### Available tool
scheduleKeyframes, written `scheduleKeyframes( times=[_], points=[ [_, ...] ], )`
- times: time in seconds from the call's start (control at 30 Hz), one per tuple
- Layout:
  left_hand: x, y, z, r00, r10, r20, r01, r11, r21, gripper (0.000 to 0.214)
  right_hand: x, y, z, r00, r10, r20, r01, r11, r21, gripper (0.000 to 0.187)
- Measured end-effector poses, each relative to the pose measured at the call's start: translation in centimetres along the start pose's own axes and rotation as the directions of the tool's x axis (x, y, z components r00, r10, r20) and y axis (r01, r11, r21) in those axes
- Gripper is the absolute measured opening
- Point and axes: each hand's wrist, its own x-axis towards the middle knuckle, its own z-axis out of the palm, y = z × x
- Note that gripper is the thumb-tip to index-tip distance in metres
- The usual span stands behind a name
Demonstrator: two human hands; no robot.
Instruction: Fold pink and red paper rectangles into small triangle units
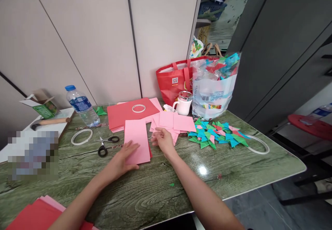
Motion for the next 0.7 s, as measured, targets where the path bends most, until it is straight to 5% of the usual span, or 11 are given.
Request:
scheduleKeyframes(
  times=[0.17,0.3,0.4,0.5,0.6,0.67,0.7],
  points=[
    [0.3,0.7,-0.5,0.995,-0.081,-0.055,0.071,0.983,-0.170,0.052,-1.5,0.0,0.9,0.947,-0.075,0.311,0.146,0.966,-0.213,0.022],
    [0.5,0.8,-0.8,0.979,-0.154,-0.136,0.096,0.927,-0.361,0.018,-2.2,-0.3,1.0,0.840,-0.179,0.512,0.410,0.828,-0.384,0.024],
    [0.5,1.0,-0.9,0.954,-0.206,-0.218,0.093,0.894,-0.438,0.014,-2.3,-0.3,1.0,0.771,-0.258,0.583,0.548,0.735,-0.399,0.018],
    [0.2,1.6,-1.5,0.840,-0.283,-0.463,0.016,0.866,-0.500,0.012,-2.3,-0.2,1.1,0.790,-0.362,0.495,0.560,0.754,-0.342,0.014],
    [0.1,2.0,-2.5,0.596,-0.425,-0.681,-0.017,0.841,-0.540,0.032,-2.4,-0.5,1.0,0.857,-0.430,0.283,0.498,0.833,-0.243,0.013],
    [0.4,1.9,-3.1,0.533,-0.572,-0.623,-0.055,0.712,-0.700,0.041,-2.6,-1.0,1.0,0.867,-0.437,0.239,0.480,0.861,-0.168,0.013],
    [0.5,1.8,-3.3,0.560,-0.635,-0.532,-0.075,0.601,-0.796,0.044,-2.7,-1.2,1.0,0.865,-0.428,0.260,0.472,0.871,-0.136,0.013]
  ],
)
